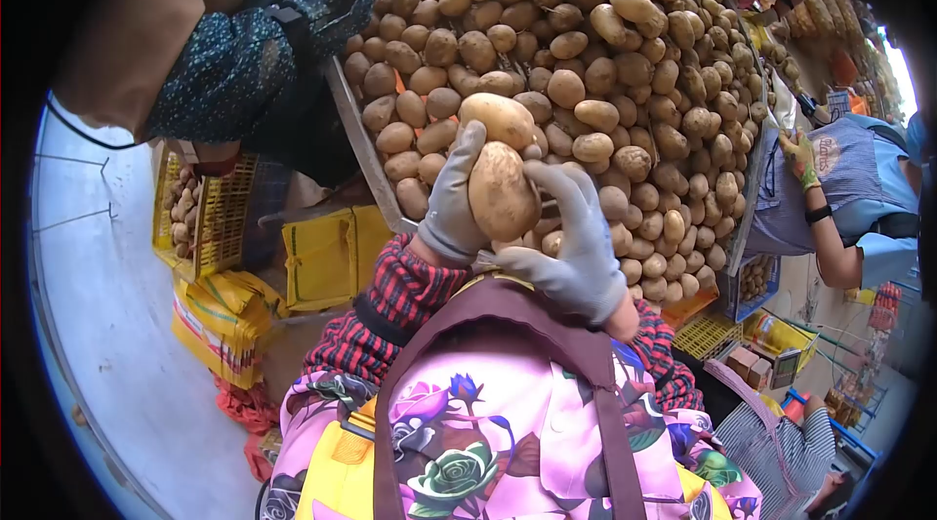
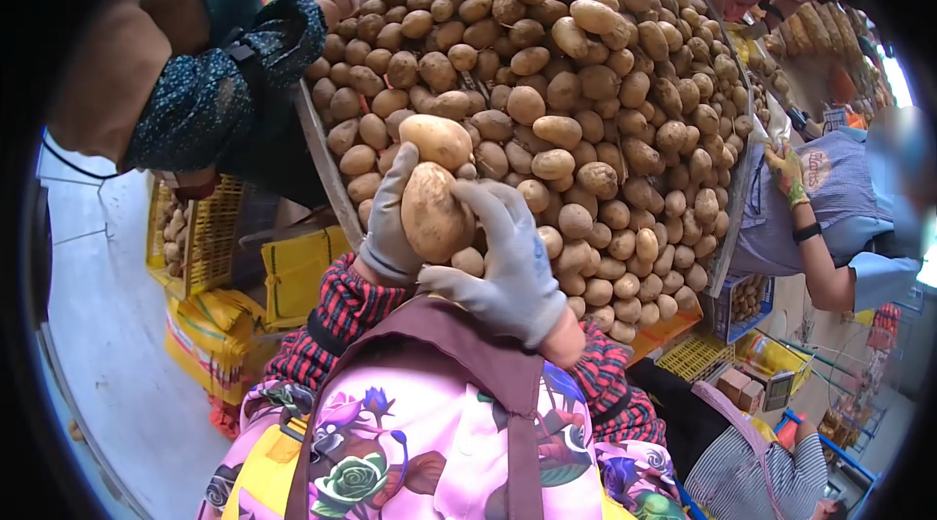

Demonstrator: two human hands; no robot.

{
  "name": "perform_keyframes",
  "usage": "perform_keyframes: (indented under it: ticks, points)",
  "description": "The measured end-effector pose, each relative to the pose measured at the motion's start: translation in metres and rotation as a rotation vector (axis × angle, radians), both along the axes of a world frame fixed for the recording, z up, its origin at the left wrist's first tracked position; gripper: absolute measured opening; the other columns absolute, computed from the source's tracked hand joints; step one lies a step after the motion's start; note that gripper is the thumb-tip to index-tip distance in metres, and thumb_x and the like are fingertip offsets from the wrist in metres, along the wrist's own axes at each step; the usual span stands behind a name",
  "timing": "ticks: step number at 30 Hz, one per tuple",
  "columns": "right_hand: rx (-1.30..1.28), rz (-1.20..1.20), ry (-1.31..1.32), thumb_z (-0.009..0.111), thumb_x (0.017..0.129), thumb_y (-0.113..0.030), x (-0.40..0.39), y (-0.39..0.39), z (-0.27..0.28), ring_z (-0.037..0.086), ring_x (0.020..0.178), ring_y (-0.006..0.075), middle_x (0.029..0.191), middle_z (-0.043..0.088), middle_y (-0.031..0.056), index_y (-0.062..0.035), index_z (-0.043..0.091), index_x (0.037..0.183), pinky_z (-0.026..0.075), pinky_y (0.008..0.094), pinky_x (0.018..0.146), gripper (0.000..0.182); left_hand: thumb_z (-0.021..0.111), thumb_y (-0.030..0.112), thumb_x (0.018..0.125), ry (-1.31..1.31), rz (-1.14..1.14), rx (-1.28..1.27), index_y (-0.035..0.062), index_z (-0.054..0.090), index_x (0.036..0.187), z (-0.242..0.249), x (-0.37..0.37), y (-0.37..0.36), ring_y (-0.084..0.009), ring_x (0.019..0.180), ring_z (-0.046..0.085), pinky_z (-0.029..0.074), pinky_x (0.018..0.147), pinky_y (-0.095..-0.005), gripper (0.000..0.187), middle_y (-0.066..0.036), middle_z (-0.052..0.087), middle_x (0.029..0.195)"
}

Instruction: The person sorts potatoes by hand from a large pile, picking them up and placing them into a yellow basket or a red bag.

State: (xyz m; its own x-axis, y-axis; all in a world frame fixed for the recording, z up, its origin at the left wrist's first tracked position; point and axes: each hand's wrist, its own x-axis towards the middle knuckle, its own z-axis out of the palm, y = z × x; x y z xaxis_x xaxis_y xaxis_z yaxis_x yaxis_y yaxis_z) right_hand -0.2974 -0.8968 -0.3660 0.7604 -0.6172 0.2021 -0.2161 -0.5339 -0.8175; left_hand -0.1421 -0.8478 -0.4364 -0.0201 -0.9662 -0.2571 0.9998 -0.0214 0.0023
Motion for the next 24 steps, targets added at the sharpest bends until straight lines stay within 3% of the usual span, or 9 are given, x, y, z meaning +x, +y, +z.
perform_keyframes:
  ticks: [4, 5, 9, 10, 16, 19, 21, 23, 24]
  points:
    - [-0.088, -0.092, -0.029, 0.087, 0.070, -0.020, 0.026, 0.011, -0.026, 0.053, 0.120, 0.0352, 0.130, 0.052, 0.0198, -0.0028, 0.051, 0.136, 0.042, 0.0426, 0.106, 0.077, 0.055, 0.051, 0.101, -0.109, 0.182, 0.077, 0.0082, 0.056, 0.128, -0.002, 0.006, 0.010, -0.0239, 0.102, 0.068, 0.059, 0.090, -0.0379, 0.051, -0.011, 0.067, 0.112]
    - [0.046, -0.049, -0.083, 0.085, 0.068, -0.017, 0.026, 0.010, -0.026, 0.053, 0.120, 0.0339, 0.130, 0.052, 0.0197, -0.0021, 0.052, 0.134, 0.042, 0.0414, 0.106, 0.075, 0.055, 0.052, 0.101, -0.116, 0.211, 0.107, 0.0082, 0.055, 0.129, -0.002, 0.010, 0.015, -0.0244, 0.102, 0.068, 0.059, 0.090, -0.0380, 0.052, -0.011, 0.067, 0.112]
    - [0.272, -0.074, -0.232, 0.079, 0.065, -0.008, 0.021, 0.015, -0.012, 0.055, 0.120, 0.0306, 0.128, 0.055, 0.0184, 0.0000, 0.056, 0.129, 0.044, 0.0383, 0.106, 0.068, 0.055, 0.047, 0.101, -0.282, 0.349, 0.094, 0.0065, 0.051, 0.135, -0.007, 0.049, 0.044, -0.0316, 0.104, 0.067, 0.057, 0.093, -0.0499, 0.053, -0.016, 0.063, 0.123]
    - [0.112, -0.068, -0.210, 0.077, 0.064, -0.005, 0.021, 0.011, -0.005, 0.056, 0.120, 0.0310, 0.126, 0.056, 0.0182, 0.0006, 0.056, 0.128, 0.044, 0.0384, 0.106, 0.068, 0.051, 0.044, 0.102, -0.118, 0.269, 0.108, 0.0064, 0.048, 0.139, -0.012, 0.061, 0.059, -0.0322, 0.103, 0.067, 0.056, 0.093, -0.0529, 0.053, -0.019, 0.062, 0.127]
    - [0.069, -0.097, -0.188, 0.076, 0.065, -0.005, 0.032, 0.013, -0.012, 0.056, 0.119, 0.0308, 0.125, 0.057, 0.0177, 0.0000, 0.057, 0.126, 0.044, 0.0385, 0.106, 0.064, 0.048, 0.060, 0.100, 0.225, 0.189, -0.285, 0.0055, 0.049, 0.138, -0.032, 0.051, 0.091, -0.0271, 0.092, 0.066, 0.060, 0.076, -0.0391, 0.066, -0.019, 0.062, 0.123]
    - [0.076, -0.130, -0.174, 0.076, 0.066, -0.004, 0.028, 0.006, -0.022, 0.056, 0.119, 0.0305, 0.124, 0.057, 0.0173, -0.0002, 0.057, 0.126, 0.045, 0.0386, 0.105, 0.063, 0.049, 0.061, 0.100, 0.157, 0.182, -0.273, 0.0064, 0.050, 0.137, -0.013, 0.046, 0.086, -0.0253, 0.090, 0.065, 0.060, 0.074, -0.0386, 0.066, -0.018, 0.063, 0.119]
    - [0.039, -0.159, -0.152, 0.076, 0.066, -0.003, 0.022, 0.000, -0.020, 0.056, 0.119, 0.0304, 0.124, 0.057, 0.0172, -0.0005, 0.057, 0.126, 0.045, 0.0389, 0.104, 0.062, 0.048, 0.060, 0.100, 0.113, 0.140, -0.292, 0.0058, 0.051, 0.135, -0.019, 0.044, 0.081, -0.0279, 0.096, 0.064, 0.059, 0.085, -0.0433, 0.065, -0.018, 0.062, 0.122]
    - [-0.081, -0.134, -0.135, 0.078, 0.065, -0.003, 0.024, 0.002, -0.015, 0.057, 0.117, 0.0313, 0.123, 0.057, 0.0171, -0.0024, 0.058, 0.126, 0.047, 0.0398, 0.103, 0.064, 0.049, 0.060, 0.100, 0.021, 0.221, -0.007, 0.0066, 0.053, 0.134, -0.002, 0.032, 0.074, -0.0316, 0.109, 0.061, 0.053, 0.097, -0.0481, 0.063, -0.016, 0.058, 0.130]
    - [-0.137, -0.115, -0.159, 0.080, 0.064, -0.003, 0.026, 0.004, -0.017, 0.057, 0.116, 0.0327, 0.124, 0.057, 0.0174, -0.0043, 0.058, 0.126, 0.048, 0.0403, 0.101, 0.065, 0.049, 0.055, 0.101, 0.070, 0.149, -0.086, 0.0095, 0.052, 0.131, 0.008, 0.028, 0.071, -0.0308, 0.123, 0.054, 0.047, 0.106, -0.0516, 0.055, -0.013, 0.054, 0.133]
